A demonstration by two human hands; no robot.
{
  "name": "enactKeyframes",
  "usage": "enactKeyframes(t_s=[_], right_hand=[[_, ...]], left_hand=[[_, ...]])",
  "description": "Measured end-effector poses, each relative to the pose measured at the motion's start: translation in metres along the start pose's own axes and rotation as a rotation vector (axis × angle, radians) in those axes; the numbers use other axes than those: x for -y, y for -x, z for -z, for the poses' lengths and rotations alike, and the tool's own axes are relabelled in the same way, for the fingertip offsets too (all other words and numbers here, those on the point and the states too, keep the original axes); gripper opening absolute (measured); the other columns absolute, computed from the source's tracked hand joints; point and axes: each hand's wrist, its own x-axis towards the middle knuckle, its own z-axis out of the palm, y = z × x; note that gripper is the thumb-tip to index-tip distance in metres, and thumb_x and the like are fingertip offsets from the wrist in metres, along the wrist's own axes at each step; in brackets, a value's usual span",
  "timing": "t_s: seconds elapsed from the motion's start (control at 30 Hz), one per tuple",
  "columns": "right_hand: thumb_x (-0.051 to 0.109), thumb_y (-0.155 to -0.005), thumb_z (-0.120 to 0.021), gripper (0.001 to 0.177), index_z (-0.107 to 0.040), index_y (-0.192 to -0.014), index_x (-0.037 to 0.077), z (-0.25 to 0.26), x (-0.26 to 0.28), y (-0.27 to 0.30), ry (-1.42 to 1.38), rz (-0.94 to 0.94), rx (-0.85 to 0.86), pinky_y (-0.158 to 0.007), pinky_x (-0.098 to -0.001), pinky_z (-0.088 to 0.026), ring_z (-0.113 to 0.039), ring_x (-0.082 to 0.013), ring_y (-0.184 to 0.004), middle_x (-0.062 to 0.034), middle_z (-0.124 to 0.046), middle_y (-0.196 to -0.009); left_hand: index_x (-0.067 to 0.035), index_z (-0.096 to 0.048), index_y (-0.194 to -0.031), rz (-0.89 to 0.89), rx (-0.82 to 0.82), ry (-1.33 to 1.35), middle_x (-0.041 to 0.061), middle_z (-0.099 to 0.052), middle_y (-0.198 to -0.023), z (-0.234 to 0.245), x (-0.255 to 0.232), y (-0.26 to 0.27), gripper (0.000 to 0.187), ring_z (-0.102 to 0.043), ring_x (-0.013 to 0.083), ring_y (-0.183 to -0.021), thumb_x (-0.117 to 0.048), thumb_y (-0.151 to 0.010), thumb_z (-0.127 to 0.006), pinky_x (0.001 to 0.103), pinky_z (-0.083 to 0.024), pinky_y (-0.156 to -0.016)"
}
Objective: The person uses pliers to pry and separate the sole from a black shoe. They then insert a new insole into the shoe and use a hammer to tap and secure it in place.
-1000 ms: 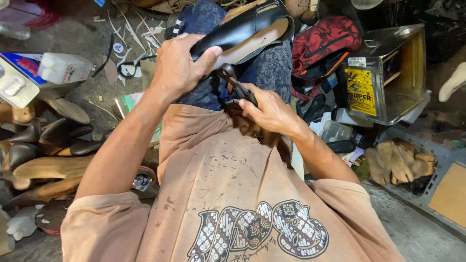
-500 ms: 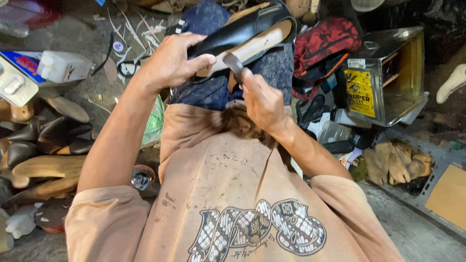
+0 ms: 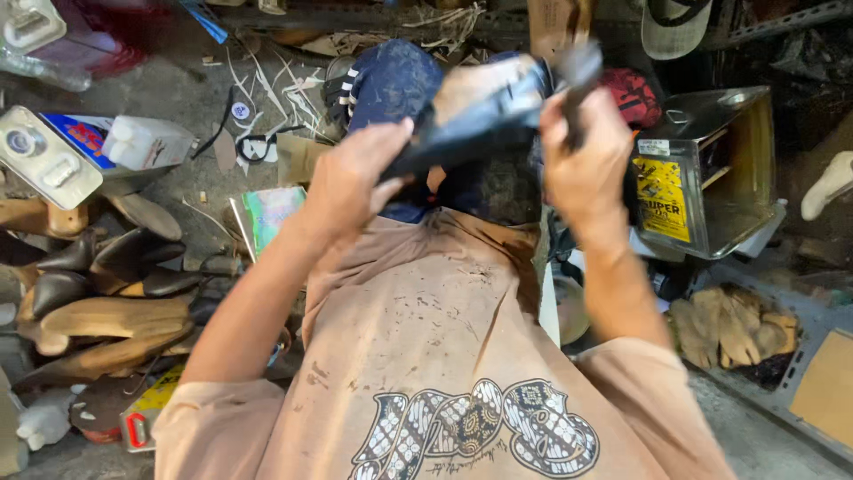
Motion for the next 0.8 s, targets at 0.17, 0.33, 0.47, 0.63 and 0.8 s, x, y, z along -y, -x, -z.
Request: enactKeyframes(t_s=[0.17,0.33,0.47,0.63,0.8], right_hand=[[0.014,-0.089,-0.088,0.031,-0.064,-0.104,0.003,-0.011,-0.071,-0.009,-0.655,-0.224,0.266,-0.091,-0.0382,-0.054,-0.071,-0.025,-0.098,-0.014,-0.073,-0.101],[0.009,-0.09,-0.083,0.041,-0.042,-0.093,0.008,0.037,0.019,0.005,-0.739,-0.289,0.039,-0.092,-0.0384,-0.053,-0.071,-0.0267,-0.098,-0.016,-0.068,-0.103],[0.021,-0.082,-0.088,0.034,-0.058,-0.084,0.006,0.037,0.092,0.034,-0.69,-0.34,-0.031,-0.079,-0.0312,-0.058,-0.076,-0.0245,-0.092,-0.0169,-0.077,-0.1],[0.027,-0.102,-0.061,0.028,-0.071,-0.099,0.001,0.002,0.056,0.072,-0.848,-0.934,0.171,-0.081,-0.0349,-0.063,-0.076,-0.0199,-0.089,-0.0173,-0.079,-0.095],[0.03,-0.102,-0.062,0.032,-0.066,-0.094,0.0,-0.062,-0.021,0.136,-0.999,-1.209,0.033,-0.067,-0.0382,-0.065,-0.076,-0.0228,-0.071,-0.0218,-0.074,-0.089]], left_hand=[[-0.005,-0.069,-0.132,-0.343,-0.351,-0.246,0.01,-0.07,-0.128,-0.006,-0.017,0.012,0.04,-0.068,0.03,-0.119,-0.028,-0.099,-0.066,0.039,-0.056,-0.103],[-0.005,-0.063,-0.133,0.093,-0.812,0.316,0.018,-0.064,-0.134,-0.014,-0.036,0.004,0.048,-0.058,0.0336,-0.128,-0.012,-0.088,-0.078,0.047,-0.046,-0.113],[-0.014,-0.048,-0.151,0.343,-0.54,1.828,0.017,-0.057,-0.147,-0.048,-0.074,-0.031,0.058,-0.058,0.037,-0.132,-0.043,-0.103,-0.062,0.062,-0.048,-0.109],[-0.009,-0.06,-0.138,0.337,-0.383,1.959,0.02,-0.069,-0.128,-0.063,-0.065,-0.026,0.051,-0.069,0.0341,-0.116,-0.022,-0.09,-0.071,0.056,-0.054,-0.1],[-0.012,-0.065,-0.132,0.499,-0.334,1.944,0.015,-0.074,-0.121,-0.078,-0.063,-0.016,0.046,-0.072,0.0286,-0.11,-0.02,-0.087,-0.073,0.049,-0.058,-0.095]])
